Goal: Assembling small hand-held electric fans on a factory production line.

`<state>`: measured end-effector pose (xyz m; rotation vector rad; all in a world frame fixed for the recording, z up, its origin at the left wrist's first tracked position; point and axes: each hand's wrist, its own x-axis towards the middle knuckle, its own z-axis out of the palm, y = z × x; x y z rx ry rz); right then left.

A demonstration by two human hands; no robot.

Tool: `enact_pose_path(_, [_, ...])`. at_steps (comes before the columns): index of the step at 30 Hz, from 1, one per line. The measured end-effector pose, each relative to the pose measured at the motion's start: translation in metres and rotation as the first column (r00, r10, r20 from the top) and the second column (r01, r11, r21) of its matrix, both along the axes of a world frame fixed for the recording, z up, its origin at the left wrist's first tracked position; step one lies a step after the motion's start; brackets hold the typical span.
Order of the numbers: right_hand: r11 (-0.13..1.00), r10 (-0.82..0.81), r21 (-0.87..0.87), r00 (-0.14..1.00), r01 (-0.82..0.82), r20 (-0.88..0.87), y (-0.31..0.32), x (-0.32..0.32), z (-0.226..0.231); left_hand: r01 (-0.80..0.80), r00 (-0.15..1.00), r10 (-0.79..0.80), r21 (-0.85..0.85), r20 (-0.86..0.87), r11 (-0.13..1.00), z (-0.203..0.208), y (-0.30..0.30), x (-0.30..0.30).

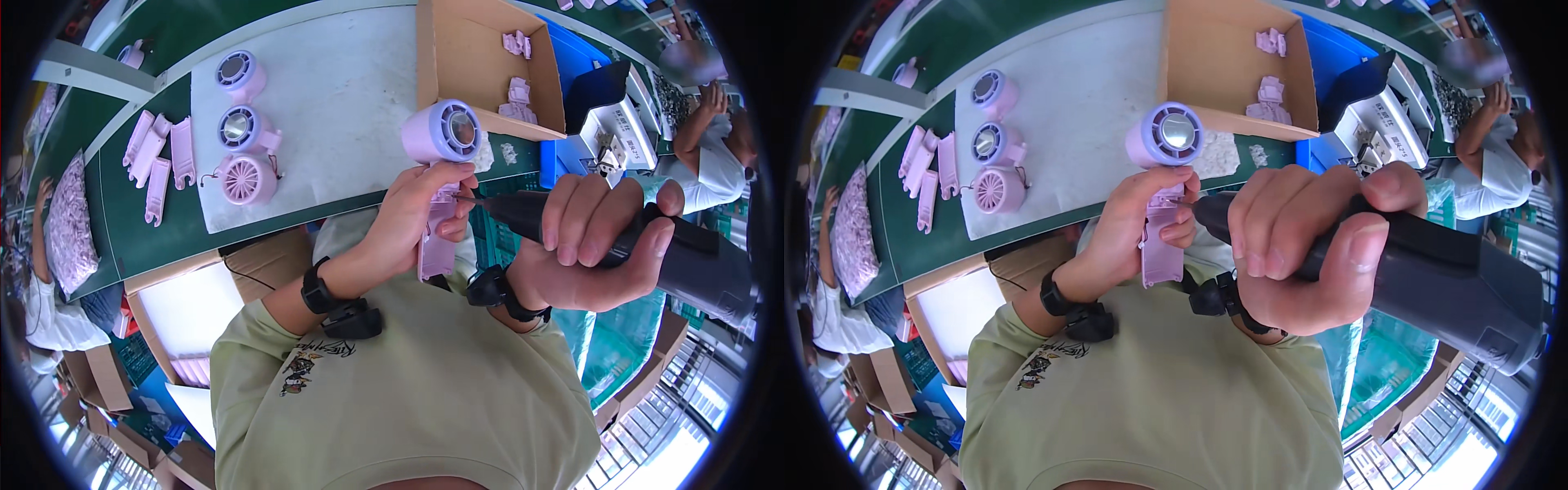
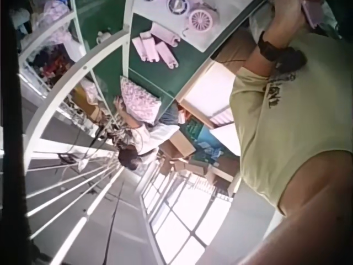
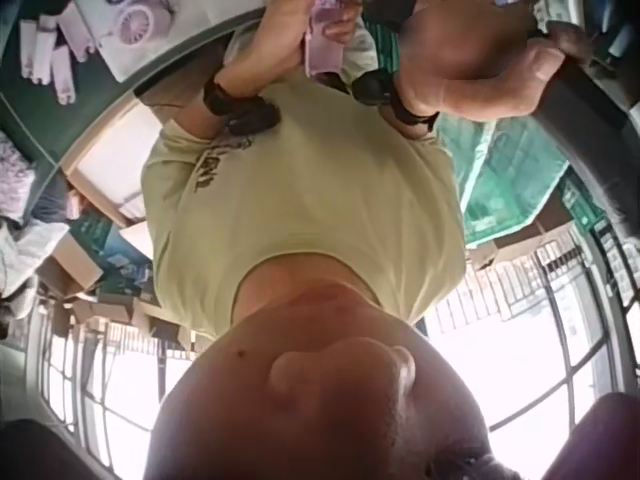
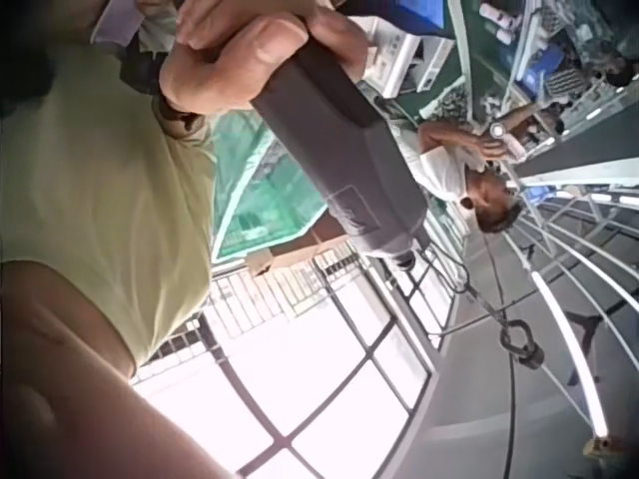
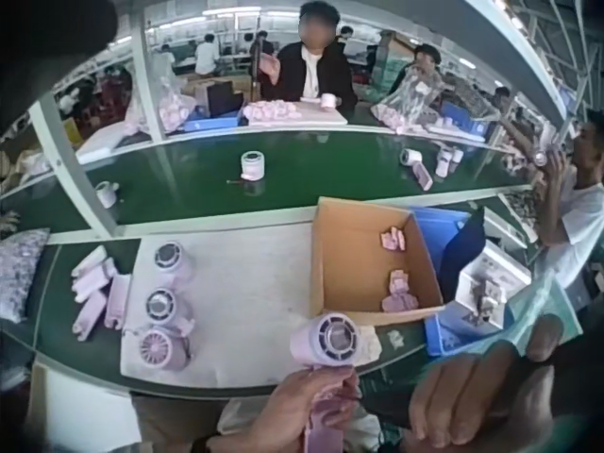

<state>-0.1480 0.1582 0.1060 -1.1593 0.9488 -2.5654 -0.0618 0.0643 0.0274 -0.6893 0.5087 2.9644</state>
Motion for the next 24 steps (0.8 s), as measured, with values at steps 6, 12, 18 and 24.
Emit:
enact_pose_path(6, [0.999,0.005,0.032,0.999,-0.004,-0.036,-0.005,0.004,-0.003,-0.004,1.0,0.005,-0.027,0.031,1.0,0.004,0.0,0.002])
enact_pose_path(12, [1.0,0.015,-0.023,1.0,-0.015,0.014,-0.001,0.009,-0.005,-0.039,0.991,0.054,-0.119,0.124,0.992,0.012,0.009,0.0])
enact_pose_path(18, [0.993,-0.083,-0.084,0.997,0.083,-0.001,0.004,0.016,0.003,-0.073,0.997,0.076,-0.179,0.01,0.981,0.007,0.019,-0.004])
enact_pose_path(24, [0.996,0.004,-0.088,0.999,0.001,0.054,0.014,0.008,0.0,-0.25,0.968,0.239,-0.217,-0.074,0.944,0.008,0.031,-0.006])
